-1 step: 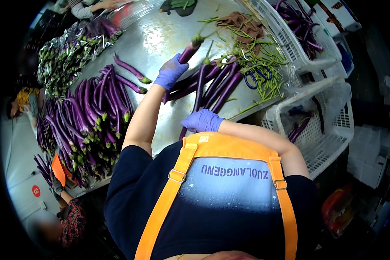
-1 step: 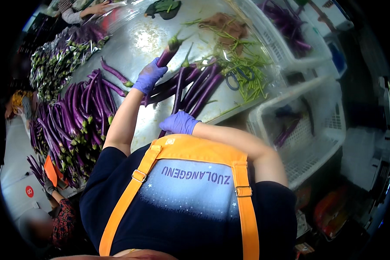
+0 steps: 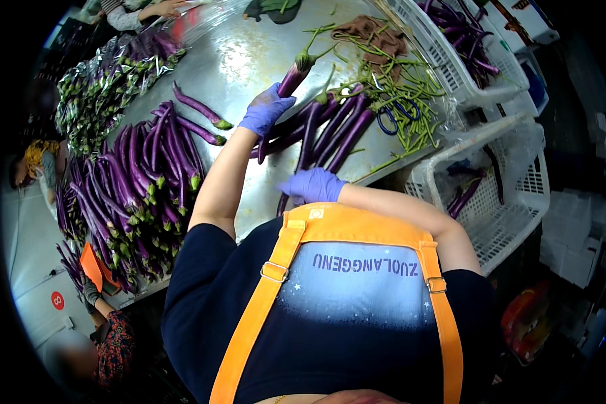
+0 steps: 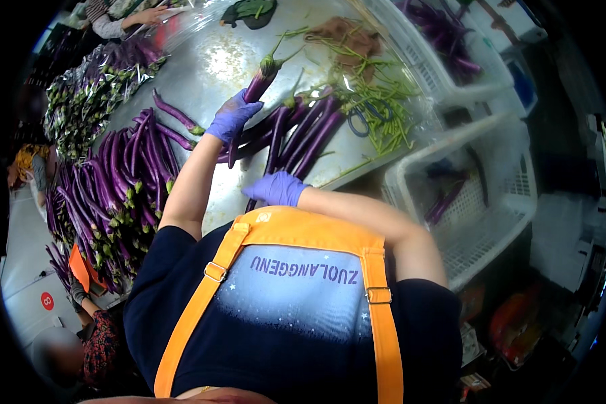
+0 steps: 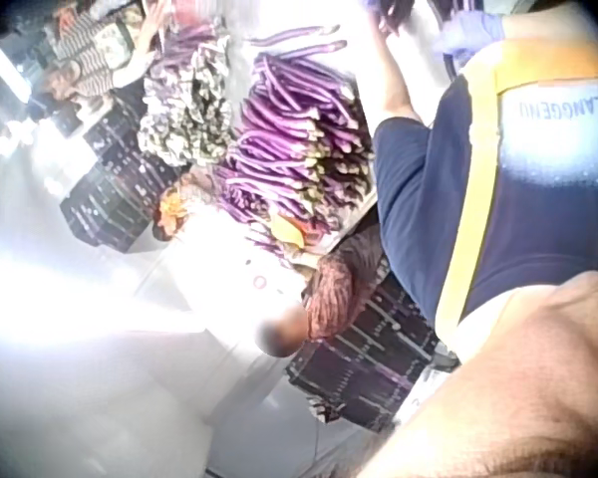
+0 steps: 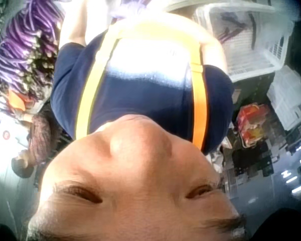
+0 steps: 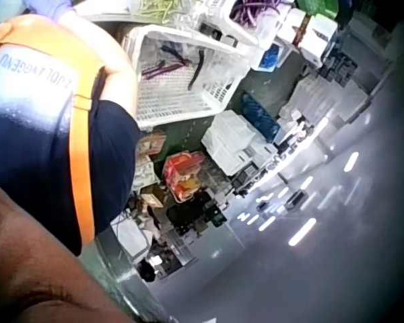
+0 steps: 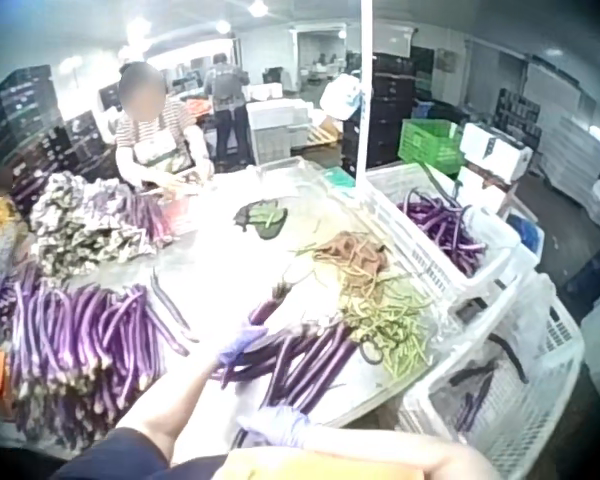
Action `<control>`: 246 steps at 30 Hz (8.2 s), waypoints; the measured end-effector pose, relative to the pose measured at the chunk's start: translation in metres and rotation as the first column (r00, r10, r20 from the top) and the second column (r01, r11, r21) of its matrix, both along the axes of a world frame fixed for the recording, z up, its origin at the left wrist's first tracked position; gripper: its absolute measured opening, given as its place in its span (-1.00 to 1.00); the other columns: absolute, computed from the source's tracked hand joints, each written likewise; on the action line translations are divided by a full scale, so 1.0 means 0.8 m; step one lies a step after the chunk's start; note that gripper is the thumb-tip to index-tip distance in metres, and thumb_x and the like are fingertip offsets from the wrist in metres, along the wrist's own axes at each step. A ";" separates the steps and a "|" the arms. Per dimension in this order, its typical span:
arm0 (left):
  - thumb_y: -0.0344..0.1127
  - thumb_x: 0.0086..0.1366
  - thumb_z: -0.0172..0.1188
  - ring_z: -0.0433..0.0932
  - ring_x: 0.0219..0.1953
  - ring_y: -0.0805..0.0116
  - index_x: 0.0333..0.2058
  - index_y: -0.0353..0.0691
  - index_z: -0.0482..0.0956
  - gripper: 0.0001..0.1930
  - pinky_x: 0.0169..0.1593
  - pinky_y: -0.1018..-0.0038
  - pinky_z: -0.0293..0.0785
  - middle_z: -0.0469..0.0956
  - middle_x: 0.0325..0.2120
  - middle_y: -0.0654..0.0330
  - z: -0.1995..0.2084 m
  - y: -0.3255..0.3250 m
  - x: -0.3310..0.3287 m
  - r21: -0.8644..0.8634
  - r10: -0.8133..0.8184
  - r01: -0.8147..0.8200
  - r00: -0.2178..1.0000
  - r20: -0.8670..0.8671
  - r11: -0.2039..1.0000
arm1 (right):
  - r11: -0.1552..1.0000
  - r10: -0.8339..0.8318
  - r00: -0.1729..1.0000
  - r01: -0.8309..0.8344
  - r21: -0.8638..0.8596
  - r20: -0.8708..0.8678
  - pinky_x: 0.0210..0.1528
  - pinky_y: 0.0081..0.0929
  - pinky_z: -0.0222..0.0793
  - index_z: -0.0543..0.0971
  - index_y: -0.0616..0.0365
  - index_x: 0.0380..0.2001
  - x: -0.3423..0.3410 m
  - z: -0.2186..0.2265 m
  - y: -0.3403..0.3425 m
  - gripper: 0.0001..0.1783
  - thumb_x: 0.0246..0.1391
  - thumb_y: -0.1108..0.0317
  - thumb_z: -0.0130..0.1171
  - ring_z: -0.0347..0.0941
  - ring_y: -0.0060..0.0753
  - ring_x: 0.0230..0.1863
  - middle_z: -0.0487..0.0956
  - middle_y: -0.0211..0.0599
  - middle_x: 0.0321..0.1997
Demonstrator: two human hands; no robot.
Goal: The person sorts and trims eggplants on a table by hand and using scissors, then places them into plastic crates.
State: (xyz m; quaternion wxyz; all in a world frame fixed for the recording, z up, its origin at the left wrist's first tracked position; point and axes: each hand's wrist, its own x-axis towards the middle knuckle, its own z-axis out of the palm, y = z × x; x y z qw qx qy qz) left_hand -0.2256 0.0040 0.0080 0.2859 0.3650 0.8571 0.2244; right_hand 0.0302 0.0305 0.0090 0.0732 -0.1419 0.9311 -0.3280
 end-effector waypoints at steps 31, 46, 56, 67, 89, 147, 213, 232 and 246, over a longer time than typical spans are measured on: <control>-0.45 0.47 0.15 0.50 0.09 0.47 0.21 -0.26 0.46 -0.63 0.18 0.52 0.43 0.55 0.07 0.19 0.095 0.162 0.318 0.573 -0.237 -0.009 0.905 0.354 0.820 | -0.123 -0.749 -0.395 0.871 0.475 0.531 0.02 -0.15 0.59 0.60 0.26 0.08 0.554 -0.167 0.427 -0.24 -0.21 0.10 0.56 0.66 0.02 -0.01 0.68 0.06 -0.01; -0.18 0.40 0.32 0.55 -0.02 0.55 0.06 -0.12 0.62 -0.68 0.06 0.56 0.44 0.64 -0.08 0.35 0.009 0.345 0.585 -0.018 -0.120 0.400 0.317 0.941 0.916 | -0.696 -0.517 -0.147 0.645 -0.314 0.843 -0.65 -0.53 0.22 0.52 0.07 -0.42 0.631 -0.117 0.445 -0.75 0.03 0.22 0.39 0.30 -0.52 -0.70 0.45 -0.41 -0.60; 0.01 0.31 0.39 0.47 -0.41 0.59 -0.32 -0.24 0.68 -0.63 -0.25 0.56 0.39 0.62 -0.45 0.31 0.133 0.373 0.633 0.321 -0.483 0.379 0.489 0.726 0.868 | -0.825 -0.443 0.111 0.339 -0.453 0.890 -0.55 -0.60 0.38 0.50 0.08 -0.30 0.647 0.062 0.434 -0.58 0.21 -0.08 0.27 0.43 -0.56 -0.54 0.51 -0.39 -0.49; -0.25 0.33 0.20 0.63 -0.25 0.33 0.09 -0.12 0.56 -0.63 -0.05 0.36 0.54 0.67 -0.31 0.21 0.052 0.385 0.616 0.062 -0.889 0.896 0.426 0.167 0.441 | -0.604 -0.426 0.025 0.736 -0.305 0.904 -0.57 -0.70 0.19 0.53 -0.04 -0.18 0.593 0.120 0.351 -0.43 0.13 -0.33 0.29 0.33 -0.72 -0.53 0.44 -0.60 -0.50; -0.35 0.35 0.23 0.59 -0.31 0.24 -0.23 -0.28 0.50 -0.86 -0.10 0.28 0.63 0.58 -0.34 0.12 -0.014 0.400 0.637 0.034 0.031 0.095 -0.608 0.793 0.995 | -0.054 -0.949 0.296 -0.492 0.869 0.109 -0.24 -0.27 0.59 0.49 0.28 0.04 0.684 0.267 0.445 -0.33 0.34 -0.15 -0.24 0.56 -0.33 -0.27 0.63 -0.15 -0.22; -0.29 0.24 0.40 0.56 -0.15 0.52 0.17 -0.23 0.49 -0.46 0.08 0.53 0.42 0.59 -0.24 0.30 0.129 0.232 0.420 0.343 -0.387 0.213 0.227 0.893 0.915 | -0.095 -0.947 0.314 -0.085 -0.992 0.064 -0.15 -0.44 0.28 0.48 0.17 0.03 0.487 0.248 0.348 -0.67 0.23 0.38 0.21 0.30 -0.57 -0.40 0.42 -0.42 -0.31; -0.30 0.34 0.32 0.34 0.34 0.29 0.41 -0.20 0.22 -0.28 0.41 0.40 0.21 0.46 0.24 0.11 0.158 0.161 0.370 0.534 -0.559 0.175 0.361 0.746 0.827 | -0.252 -0.680 0.545 0.455 -0.854 0.491 -0.11 -0.49 0.52 0.52 0.24 0.00 0.350 0.256 0.274 -0.60 0.15 0.32 0.36 0.54 -0.52 -0.29 0.59 -0.34 -0.27; -0.23 0.34 0.33 0.60 -0.13 0.32 0.19 -0.29 0.50 -0.50 -0.02 0.42 0.53 0.65 -0.10 0.13 0.076 0.046 0.152 0.012 0.139 -0.141 0.984 0.108 0.990 | 0.252 -0.943 0.329 0.623 0.741 0.044 0.30 -0.08 0.33 0.41 0.00 0.29 0.522 -0.306 0.412 -0.46 0.23 0.36 0.02 0.46 0.01 0.25 0.50 -0.09 0.24; -0.45 0.30 0.31 0.52 0.14 0.11 0.05 -0.29 0.58 -0.66 0.23 0.32 0.44 0.55 0.06 0.02 0.110 0.123 0.262 0.523 -0.255 0.347 0.936 -0.242 0.778 | 0.439 -0.741 0.182 0.860 0.261 0.646 -0.05 -0.28 0.53 0.61 0.12 0.06 0.513 0.089 0.398 -0.55 0.05 0.35 0.20 0.64 -0.17 -0.19 0.68 -0.08 -0.22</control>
